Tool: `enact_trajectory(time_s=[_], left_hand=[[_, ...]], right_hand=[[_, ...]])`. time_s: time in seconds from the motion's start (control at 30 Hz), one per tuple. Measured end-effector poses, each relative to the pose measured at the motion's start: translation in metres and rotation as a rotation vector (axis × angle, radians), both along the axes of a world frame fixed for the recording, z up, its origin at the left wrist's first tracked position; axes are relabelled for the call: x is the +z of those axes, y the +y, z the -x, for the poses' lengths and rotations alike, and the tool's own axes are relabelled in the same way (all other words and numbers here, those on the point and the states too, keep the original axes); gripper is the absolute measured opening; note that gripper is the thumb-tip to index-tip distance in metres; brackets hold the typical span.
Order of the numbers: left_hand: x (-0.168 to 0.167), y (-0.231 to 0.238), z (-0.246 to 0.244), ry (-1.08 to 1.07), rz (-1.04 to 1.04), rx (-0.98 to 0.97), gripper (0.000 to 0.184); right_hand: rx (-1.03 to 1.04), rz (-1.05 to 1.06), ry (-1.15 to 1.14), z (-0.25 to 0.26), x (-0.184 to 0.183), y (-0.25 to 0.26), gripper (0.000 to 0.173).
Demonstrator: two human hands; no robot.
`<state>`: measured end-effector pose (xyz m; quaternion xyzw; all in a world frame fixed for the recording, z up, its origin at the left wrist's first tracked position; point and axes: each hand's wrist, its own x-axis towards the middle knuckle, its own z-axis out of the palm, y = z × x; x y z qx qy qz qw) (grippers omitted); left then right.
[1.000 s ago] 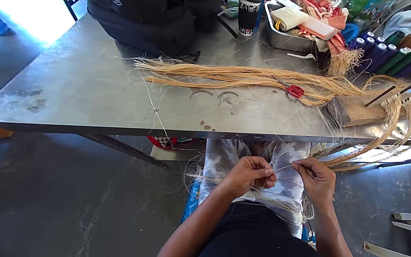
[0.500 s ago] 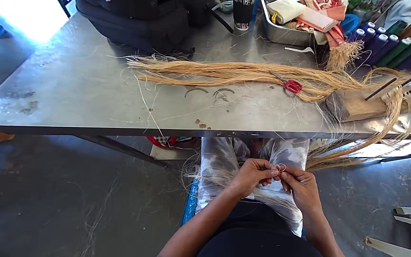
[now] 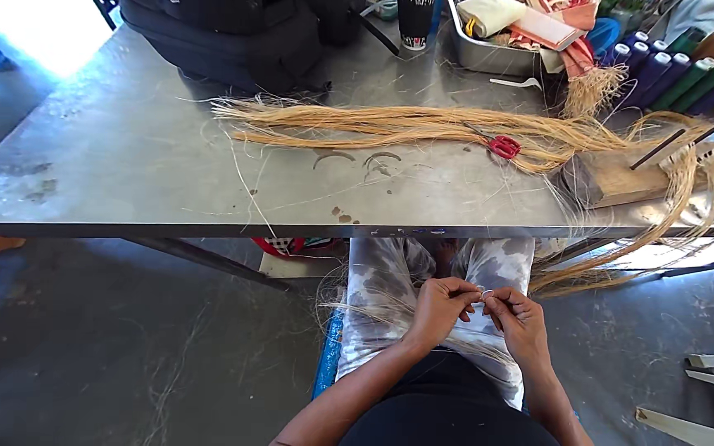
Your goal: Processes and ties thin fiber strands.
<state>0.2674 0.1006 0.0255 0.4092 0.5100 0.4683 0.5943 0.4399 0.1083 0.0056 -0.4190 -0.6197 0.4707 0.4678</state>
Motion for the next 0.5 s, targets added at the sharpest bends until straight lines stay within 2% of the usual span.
enact_trajectory(time_s=[0.13,0.27,0.37,0.5], left_hand=[[-0.001,-0.001,0.000,0.251,-0.151,-0.061,0.011],[-0.007,-0.001,-0.001,0.380,-0.248,-0.082,0.014],[-0.014,0.001,0.000,0.386,-0.310,-0.086,0.014],[-0.014,0.005,0.001,0.302,-0.261,-0.119,0.018]], right_hand=[[0.048,0.114,-0.001,-0.006,0.002,0.004,0.012],[0.084,0.262,0.001,-0.008,0.005,0.006,0.014],[0.134,0.418,-0.006,-0.011,0.010,0.009,0.014],[0.203,0.500,-0.015,-0.014,0.012,0.014,0.015]])
